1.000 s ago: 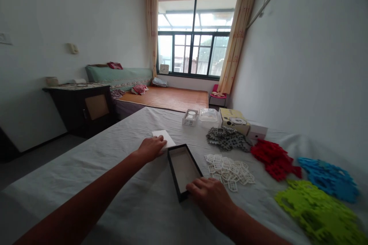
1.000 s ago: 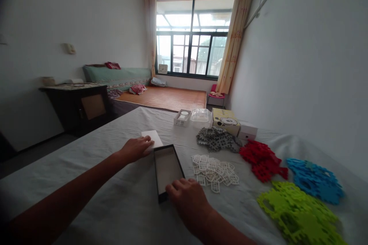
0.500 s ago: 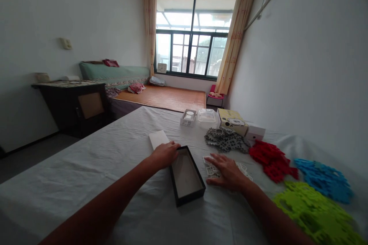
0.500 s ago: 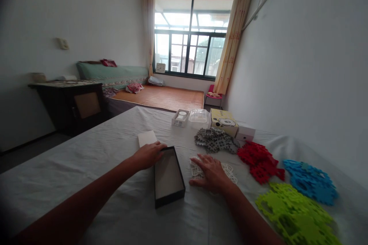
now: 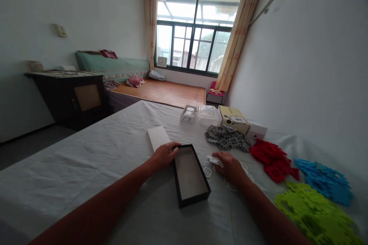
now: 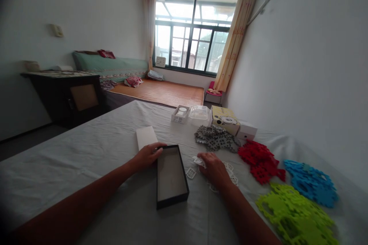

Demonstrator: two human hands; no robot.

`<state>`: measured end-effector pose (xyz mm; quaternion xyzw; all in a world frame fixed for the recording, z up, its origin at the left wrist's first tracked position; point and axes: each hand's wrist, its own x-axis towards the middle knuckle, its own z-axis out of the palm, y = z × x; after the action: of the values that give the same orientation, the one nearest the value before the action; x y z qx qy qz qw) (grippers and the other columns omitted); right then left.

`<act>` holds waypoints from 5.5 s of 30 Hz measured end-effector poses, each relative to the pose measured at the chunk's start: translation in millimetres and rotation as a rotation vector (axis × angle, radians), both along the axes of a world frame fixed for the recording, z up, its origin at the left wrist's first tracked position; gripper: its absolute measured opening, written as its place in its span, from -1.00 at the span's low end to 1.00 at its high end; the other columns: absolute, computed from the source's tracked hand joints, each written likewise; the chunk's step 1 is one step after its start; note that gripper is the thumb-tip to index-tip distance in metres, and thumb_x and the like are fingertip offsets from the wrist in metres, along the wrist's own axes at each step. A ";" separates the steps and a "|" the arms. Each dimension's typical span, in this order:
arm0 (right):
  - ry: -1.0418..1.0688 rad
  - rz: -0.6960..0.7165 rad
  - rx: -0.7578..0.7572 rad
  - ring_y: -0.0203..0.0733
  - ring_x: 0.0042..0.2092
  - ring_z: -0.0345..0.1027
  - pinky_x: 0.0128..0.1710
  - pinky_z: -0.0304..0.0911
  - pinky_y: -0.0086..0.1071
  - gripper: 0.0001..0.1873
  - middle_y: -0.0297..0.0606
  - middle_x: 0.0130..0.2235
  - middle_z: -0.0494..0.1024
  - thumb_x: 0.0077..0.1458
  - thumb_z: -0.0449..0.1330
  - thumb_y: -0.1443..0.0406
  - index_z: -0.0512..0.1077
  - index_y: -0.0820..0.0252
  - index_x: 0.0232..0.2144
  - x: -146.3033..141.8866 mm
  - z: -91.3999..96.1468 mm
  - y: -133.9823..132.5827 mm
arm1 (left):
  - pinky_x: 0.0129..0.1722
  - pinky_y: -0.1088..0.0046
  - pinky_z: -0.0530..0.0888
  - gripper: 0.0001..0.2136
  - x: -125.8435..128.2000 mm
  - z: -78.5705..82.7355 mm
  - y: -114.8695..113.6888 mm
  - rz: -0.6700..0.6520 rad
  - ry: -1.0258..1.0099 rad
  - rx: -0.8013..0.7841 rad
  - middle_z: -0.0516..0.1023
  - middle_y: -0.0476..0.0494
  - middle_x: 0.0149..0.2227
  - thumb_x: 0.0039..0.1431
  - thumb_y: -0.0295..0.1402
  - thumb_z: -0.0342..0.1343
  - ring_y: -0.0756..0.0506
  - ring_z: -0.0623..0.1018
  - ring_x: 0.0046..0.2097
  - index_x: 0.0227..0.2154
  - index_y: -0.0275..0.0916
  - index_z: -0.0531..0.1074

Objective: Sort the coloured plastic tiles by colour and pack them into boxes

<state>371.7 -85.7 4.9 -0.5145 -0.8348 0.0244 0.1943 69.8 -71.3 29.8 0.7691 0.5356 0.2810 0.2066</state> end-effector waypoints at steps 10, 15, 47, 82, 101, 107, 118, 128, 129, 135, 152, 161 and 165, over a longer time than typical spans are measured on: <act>0.242 -0.135 0.126 -0.12 -0.19 0.44 -0.14 0.31 -0.29 -0.72 -0.21 -0.19 0.56 0.08 0.08 0.20 0.41 0.13 -0.16 6.5 17.5 -3.4 | -0.21 0.47 0.43 -0.67 1.9 -2.3 -1.0 -0.028 -0.039 0.001 0.56 -0.09 -0.09 0.19 -0.30 -0.07 -0.07 0.54 -0.25 -0.05 -0.20 0.45; 0.430 -0.070 -0.014 -0.26 -0.42 0.39 -0.37 0.29 -0.44 -0.73 -0.37 -0.40 0.53 0.08 0.11 0.12 0.40 0.12 -0.21 -42.8 48.5 -23.3 | -0.19 0.45 0.44 -0.66 3.7 -6.4 -0.6 -0.055 -0.043 0.028 0.54 -0.14 -0.05 0.20 -0.29 -0.08 -0.08 0.54 -0.24 -0.03 -0.23 0.43; -0.069 -0.180 -0.049 0.08 0.18 0.11 0.06 0.10 0.03 -0.45 -0.20 0.16 0.33 0.05 0.09 -0.07 0.34 -0.09 0.06 12.3 -11.4 -39.3 | -0.47 0.48 0.46 -0.62 3.4 -7.3 -1.5 -0.087 -0.185 -0.113 0.57 -0.06 -0.43 0.20 -0.24 -0.14 -0.04 0.51 -0.52 -0.02 -0.25 0.40; 0.622 -0.121 -0.070 -0.22 -0.36 0.30 -0.31 0.22 -0.37 -0.78 -0.39 -0.43 0.43 -0.07 0.25 0.17 0.35 0.15 -0.40 -125.5 45.5 -33.2 | -0.44 0.44 0.46 -0.60 1.2 -13.0 -1.1 -0.134 -0.246 -0.121 0.58 -0.08 -0.39 0.18 -0.19 -0.10 -0.05 0.50 -0.53 -0.01 -0.26 0.39; -0.073 -0.611 -0.062 0.16 0.24 0.02 0.14 0.03 0.06 -0.39 0.04 0.18 0.27 0.16 -0.06 -0.01 0.32 0.26 0.10 48.9 -38.9 -34.3 | -0.53 0.53 0.43 -0.64 0.0 -11.0 4.2 -0.111 -0.223 -0.110 0.54 -0.05 -0.44 0.06 -0.31 -0.07 -0.01 0.49 -0.54 -0.11 -0.28 0.45; -0.034 -0.113 -0.033 0.01 0.26 -0.03 0.21 -0.03 -0.10 -0.40 -0.12 0.24 0.21 0.13 0.05 0.07 0.20 0.09 0.19 -19.8 -24.9 -25.7 | -0.57 0.53 0.41 -0.65 -4.9 0.6 1.2 -0.079 -0.203 -0.123 0.48 0.00 -0.59 0.02 -0.34 -0.07 -0.03 0.49 -0.58 -0.17 -0.31 0.48; -0.006 0.030 0.064 -0.15 -0.14 0.29 -0.13 0.21 -0.30 -0.86 -0.24 -0.24 0.48 0.11 0.11 0.21 0.40 0.10 -0.29 -19.5 0.9 -38.6 | -0.55 0.54 0.37 -0.67 -5.8 -1.3 2.5 -0.070 -0.167 -0.074 0.45 0.05 -0.66 0.04 -0.36 -0.09 -0.02 0.46 -0.60 -0.20 -0.26 0.50; -0.045 -0.038 0.132 -0.22 -0.32 0.32 -0.29 0.16 -0.39 -0.90 -0.30 -0.37 0.44 0.13 0.06 0.26 0.31 0.14 -0.40 -18.8 1.0 -45.7 | -0.60 0.56 0.34 -0.64 2.0 -9.8 -0.4 -0.089 -0.313 -0.169 0.40 0.04 -0.67 0.11 -0.25 -0.09 -0.01 0.45 -0.61 -0.16 -0.33 0.48; -0.044 -0.048 0.135 -0.23 -0.32 0.32 -0.30 0.16 -0.40 -0.90 -0.30 -0.37 0.44 0.13 0.05 0.26 0.31 0.14 -0.40 -18.4 1.1 -45.3 | -0.60 0.55 0.34 -0.64 2.3 -10.0 -0.7 -0.094 -0.312 -0.166 0.40 0.04 -0.67 0.11 -0.25 -0.09 -0.02 0.45 -0.61 -0.15 -0.33 0.47; -0.005 -0.118 0.133 -0.23 -0.34 0.33 -0.31 0.17 -0.40 -0.89 -0.32 -0.37 0.42 0.13 0.03 0.25 0.29 0.13 -0.41 -14.3 -6.3 -42.2 | -0.56 0.54 0.37 -0.66 0.7 -9.9 0.2 -0.124 -0.266 -0.102 0.46 0.01 -0.60 0.12 -0.27 -0.09 -0.01 0.46 -0.58 -0.17 -0.31 0.48; 0.163 0.159 0.131 -0.15 -0.10 0.32 -0.10 0.20 -0.29 -0.81 -0.28 -0.23 0.54 0.16 0.11 0.15 0.46 0.05 -0.25 -113.2 51.3 -38.3 | -0.48 0.52 0.42 -0.68 -0.2 -7.4 -1.3 -0.142 -0.261 -0.082 0.51 -0.02 -0.56 0.14 -0.25 -0.06 -0.04 0.48 -0.52 -0.17 -0.26 0.50; -0.029 0.013 -0.178 0.01 0.17 0.13 0.12 0.09 -0.10 -0.43 -0.18 0.15 0.34 0.06 0.14 -0.03 0.32 -0.03 0.10 29.7 19.2 -46.9 | -0.50 0.52 0.39 -0.63 0.6 -9.5 0.8 -0.124 -0.224 -0.098 0.47 -0.01 -0.61 0.16 -0.21 -0.09 -0.05 0.47 -0.54 -0.14 -0.29 0.49; -0.038 0.019 -0.103 -0.02 0.07 0.23 0.04 0.17 -0.14 -0.64 -0.18 0.03 0.44 0.09 0.13 0.08 0.42 -0.02 -0.06 36.9 1.6 -64.7 | -0.50 0.53 0.37 -0.64 1.2 -7.0 0.1 -0.111 -0.216 -0.101 0.50 -0.02 -0.57 0.14 -0.23 -0.07 -0.03 0.46 -0.55 -0.14 -0.28 0.50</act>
<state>408.6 -150.4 6.5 -0.5164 -0.8408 0.0594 0.1513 71.0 -71.1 22.8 0.7514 0.4805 0.3231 0.3165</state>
